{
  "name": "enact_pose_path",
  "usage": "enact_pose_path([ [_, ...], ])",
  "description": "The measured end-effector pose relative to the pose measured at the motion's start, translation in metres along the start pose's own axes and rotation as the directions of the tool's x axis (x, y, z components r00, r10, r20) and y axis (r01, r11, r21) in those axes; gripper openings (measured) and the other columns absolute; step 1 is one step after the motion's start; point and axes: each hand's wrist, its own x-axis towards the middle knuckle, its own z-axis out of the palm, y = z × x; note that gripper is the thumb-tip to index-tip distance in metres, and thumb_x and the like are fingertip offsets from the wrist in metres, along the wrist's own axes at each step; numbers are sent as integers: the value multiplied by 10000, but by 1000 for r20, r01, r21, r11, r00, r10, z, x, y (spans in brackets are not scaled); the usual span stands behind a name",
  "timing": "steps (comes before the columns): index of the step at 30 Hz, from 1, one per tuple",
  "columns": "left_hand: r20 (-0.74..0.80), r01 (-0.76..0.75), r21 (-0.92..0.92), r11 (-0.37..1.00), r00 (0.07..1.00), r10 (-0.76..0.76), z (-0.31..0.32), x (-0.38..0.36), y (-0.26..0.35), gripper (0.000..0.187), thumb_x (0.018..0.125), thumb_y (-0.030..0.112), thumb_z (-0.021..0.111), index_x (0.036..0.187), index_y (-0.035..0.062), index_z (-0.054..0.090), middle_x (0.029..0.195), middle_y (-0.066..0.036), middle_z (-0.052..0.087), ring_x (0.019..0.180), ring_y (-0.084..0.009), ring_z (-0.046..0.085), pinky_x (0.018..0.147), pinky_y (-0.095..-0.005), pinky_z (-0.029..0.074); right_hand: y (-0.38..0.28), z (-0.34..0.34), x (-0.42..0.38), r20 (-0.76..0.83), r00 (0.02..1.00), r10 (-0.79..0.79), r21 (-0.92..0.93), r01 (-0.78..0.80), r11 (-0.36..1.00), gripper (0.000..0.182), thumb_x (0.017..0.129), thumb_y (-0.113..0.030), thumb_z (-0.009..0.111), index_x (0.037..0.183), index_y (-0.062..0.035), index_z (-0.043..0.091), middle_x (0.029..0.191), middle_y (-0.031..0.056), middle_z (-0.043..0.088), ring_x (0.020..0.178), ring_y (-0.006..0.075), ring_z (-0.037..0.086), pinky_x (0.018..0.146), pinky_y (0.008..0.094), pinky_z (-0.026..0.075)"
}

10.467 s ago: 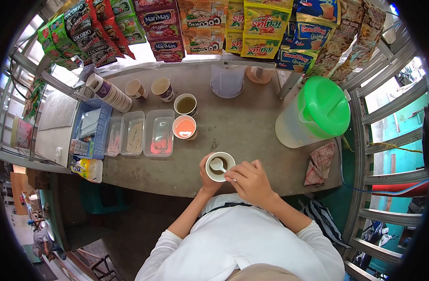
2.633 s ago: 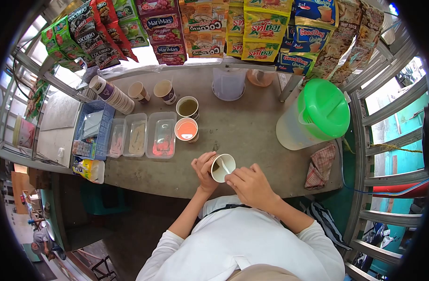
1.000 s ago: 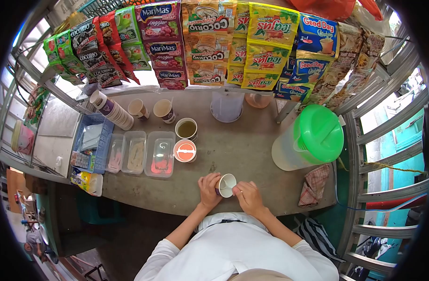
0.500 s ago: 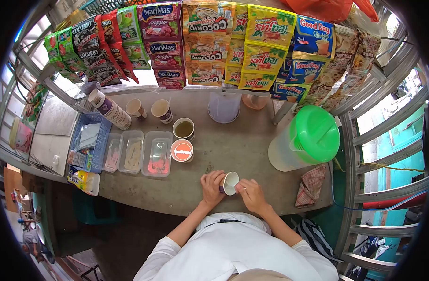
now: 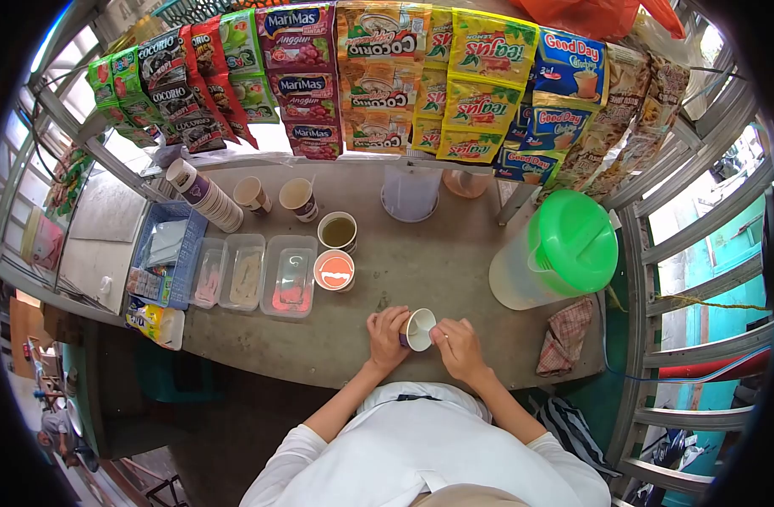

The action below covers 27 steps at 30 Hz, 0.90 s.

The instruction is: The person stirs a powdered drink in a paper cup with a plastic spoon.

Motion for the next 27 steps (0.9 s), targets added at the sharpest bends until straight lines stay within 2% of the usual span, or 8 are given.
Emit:
enact_pose_path([
  [8,26,-6,7,1000,1000,6,-1,1,0,752,591,139,830,1237,131,444,1220,-77,585,1118,-275,564,936,-464,333,-2,0,-2,20,1000,12,27,-12,1000,281,977,-194,480,762,-22,538,703,119,530,633,311,481,638,385,335],
  [11,37,-9,9,1000,999,9,-1,0,0,739,601,145,833,1229,127,444,1212,-84,592,1116,-278,565,938,-463,330,-1,2,-2,-41,999,20,12,-20,1000,287,981,-200,473,765,-23,539,704,120,526,641,307,485,642,385,335],
  [14,39,-11,11,1000,999,11,-1,1,-1,739,600,142,832,1229,127,444,1213,-84,592,1115,-278,566,937,-461,330,-1,0,-1,16,999,47,71,-48,996,291,984,-205,468,767,-28,545,704,120,527,641,305,487,641,386,333],
  [17,25,-11,3,1000,1000,11,-1,1,0,749,592,126,817,1244,138,451,1222,-68,581,1115,-269,566,929,-462,335,1,2,-3,-66,998,21,-3,-22,1000,293,987,-209,464,771,-28,548,707,119,527,640,300,486,643,382,334],
  [20,12,-6,-4,1000,1000,6,0,1,0,751,589,119,809,1251,144,454,1224,-60,576,1116,-263,566,924,-463,337,-2,0,-1,6,999,43,71,-44,996,295,986,-209,462,767,-32,549,704,115,530,646,299,491,645,381,333],
  [23,12,-8,-7,1000,1000,8,0,1,0,745,591,121,808,1247,143,455,1223,-60,578,1116,-263,566,924,-462,338,1,3,-2,-64,998,15,-22,-17,1000,291,985,-207,462,772,-30,550,711,114,534,657,297,495,651,376,334],
  [26,23,-12,-2,1000,1000,12,-1,0,-1,741,592,132,824,1230,128,449,1211,-78,593,1115,-278,565,934,-460,333,-5,-2,-1,22,998,52,43,-53,998,290,984,-207,462,770,-32,549,710,109,536,668,293,501,656,378,333],
  [27,29,-14,-1,1000,999,14,-1,1,0,740,592,138,832,1222,121,445,1205,-87,600,1114,-285,565,939,-459,331,-4,-1,-1,-6,999,43,22,-43,999,291,984,-208,461,769,-32,548,709,109,535,668,291,501,658,377,332],
])
